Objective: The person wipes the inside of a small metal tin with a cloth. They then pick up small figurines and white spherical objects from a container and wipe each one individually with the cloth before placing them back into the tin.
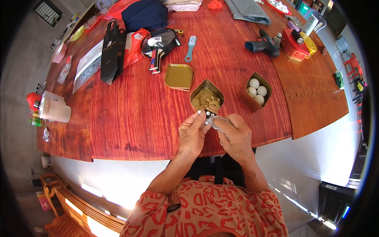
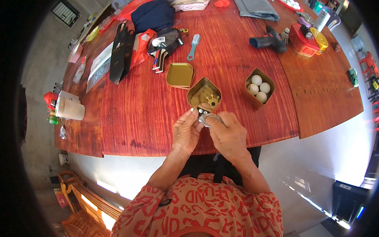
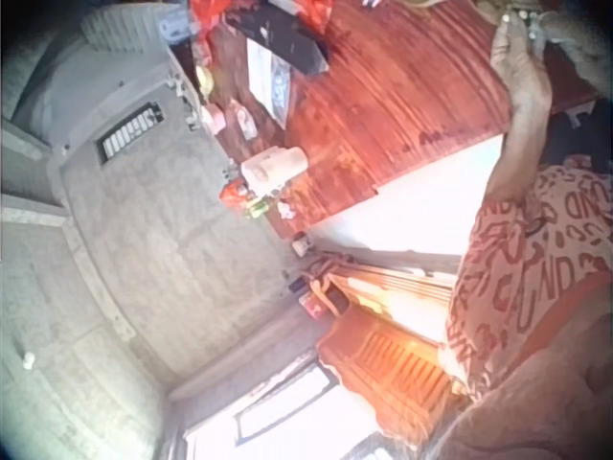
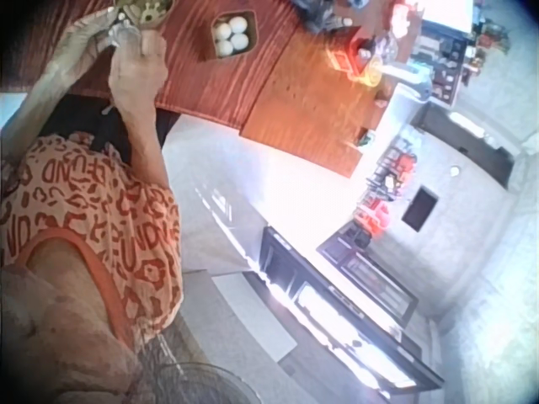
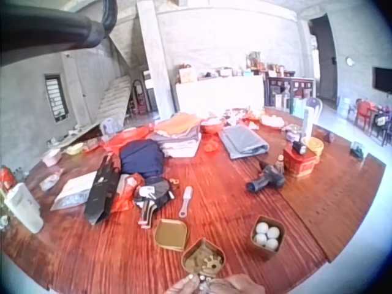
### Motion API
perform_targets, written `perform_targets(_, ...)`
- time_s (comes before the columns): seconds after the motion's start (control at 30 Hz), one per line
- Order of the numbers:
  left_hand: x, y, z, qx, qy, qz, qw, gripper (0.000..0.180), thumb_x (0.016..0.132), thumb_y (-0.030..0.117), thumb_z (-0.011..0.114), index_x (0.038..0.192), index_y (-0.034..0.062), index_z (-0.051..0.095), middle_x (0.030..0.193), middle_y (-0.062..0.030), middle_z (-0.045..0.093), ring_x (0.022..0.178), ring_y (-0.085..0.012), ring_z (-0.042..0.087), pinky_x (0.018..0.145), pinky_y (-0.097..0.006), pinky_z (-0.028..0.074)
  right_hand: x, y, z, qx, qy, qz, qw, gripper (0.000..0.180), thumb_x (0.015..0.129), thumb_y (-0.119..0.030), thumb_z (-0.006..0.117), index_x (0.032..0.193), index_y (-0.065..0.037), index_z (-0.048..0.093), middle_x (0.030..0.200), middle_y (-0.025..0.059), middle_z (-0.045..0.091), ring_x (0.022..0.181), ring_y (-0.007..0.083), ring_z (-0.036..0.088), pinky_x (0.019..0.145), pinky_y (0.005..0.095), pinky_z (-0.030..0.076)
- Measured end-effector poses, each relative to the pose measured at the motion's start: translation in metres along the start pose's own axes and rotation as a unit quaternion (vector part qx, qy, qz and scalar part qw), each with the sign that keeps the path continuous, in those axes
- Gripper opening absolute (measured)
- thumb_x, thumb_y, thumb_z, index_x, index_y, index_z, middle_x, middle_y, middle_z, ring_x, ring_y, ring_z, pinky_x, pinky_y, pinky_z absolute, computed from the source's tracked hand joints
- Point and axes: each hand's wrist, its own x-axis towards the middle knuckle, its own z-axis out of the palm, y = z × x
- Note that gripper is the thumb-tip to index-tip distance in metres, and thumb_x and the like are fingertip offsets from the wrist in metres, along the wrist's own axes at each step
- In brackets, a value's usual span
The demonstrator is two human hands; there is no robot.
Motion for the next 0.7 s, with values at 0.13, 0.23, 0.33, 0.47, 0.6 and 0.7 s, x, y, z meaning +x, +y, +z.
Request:
perform_targets(0.13,-0.004,0.012,0.013,0.035,-0.008,0.017,0.999,0.015,0.09,0.005,0.058,0.103,0.0006,0.064,0.097,-0.0072,0.067,0.087,-0.0148,0.065,0.079,-0.027,0.057,0.01,-0.007,-0.005,-0.001,0.106,0.014,0.994,0.028,0.072,-0.003,0.065,0.099,-0.009,0.067,0.081,0.006,0.054,0.071,0.0226,0.057,0.057,0.0324,0.048)
perform_targets(0.23,-0.008,0.006,0.015,0.054,-0.031,0.035,0.997,0.017,0.089,0.0,0.058,0.104,0.0023,0.064,0.101,-0.01,0.067,0.09,-0.0163,0.065,0.08,-0.028,0.058,0.016,-0.013,0.003,-0.048,0.091,-0.007,0.995,0.03,0.073,-0.004,0.064,0.102,-0.01,0.065,0.083,0.0061,0.053,0.073,0.0237,0.056,0.057,0.0335,0.048)
perform_targets(0.33,-0.009,0.006,0.008,0.064,-0.034,0.036,0.997,0.017,0.088,0.0,0.059,0.104,0.0037,0.065,0.105,-0.0115,0.066,0.092,-0.0166,0.065,0.078,-0.03,0.058,0.006,-0.006,0.003,-0.061,0.071,0.029,0.995,0.031,0.072,-0.003,0.064,0.103,-0.01,0.065,0.084,0.0066,0.053,0.073,0.0245,0.056,0.056,0.0347,0.048)
perform_targets(0.47,-0.013,0.014,0.015,0.088,-0.046,0.067,0.993,0.016,0.088,0.0,0.06,0.103,0.0023,0.064,0.106,-0.012,0.066,0.093,-0.0173,0.065,0.077,-0.03,0.058,-0.008,0.01,-0.005,-0.033,0.064,0.076,0.994,0.029,0.072,-0.001,0.064,0.1,-0.01,0.066,0.082,0.0065,0.051,0.073,0.025,0.056,0.059,0.0355,0.048)
perform_targets(0.6,-0.015,0.008,0.018,0.121,-0.061,0.074,0.988,0.02,0.088,-0.005,0.057,0.107,-0.0022,0.062,0.108,-0.0144,0.064,0.095,-0.0187,0.064,0.082,-0.032,0.057,0.008,-0.012,-0.01,-0.037,0.139,0.018,0.989,0.033,0.07,0.0,0.063,0.101,-0.01,0.067,0.085,0.0064,0.054,0.073,0.0228,0.054,0.06,0.0331,0.047)
perform_targets(0.7,-0.017,0.005,0.019,0.123,-0.079,0.072,0.987,0.022,0.089,-0.006,0.055,0.109,-0.0039,0.06,0.109,-0.0144,0.064,0.096,-0.0189,0.064,0.087,-0.033,0.055,0.008,-0.009,0.001,-0.093,0.102,-0.039,0.99,0.031,0.069,-0.007,0.063,0.1,-0.01,0.067,0.087,0.0066,0.054,0.072,0.0211,0.053,0.055,0.0306,0.046)
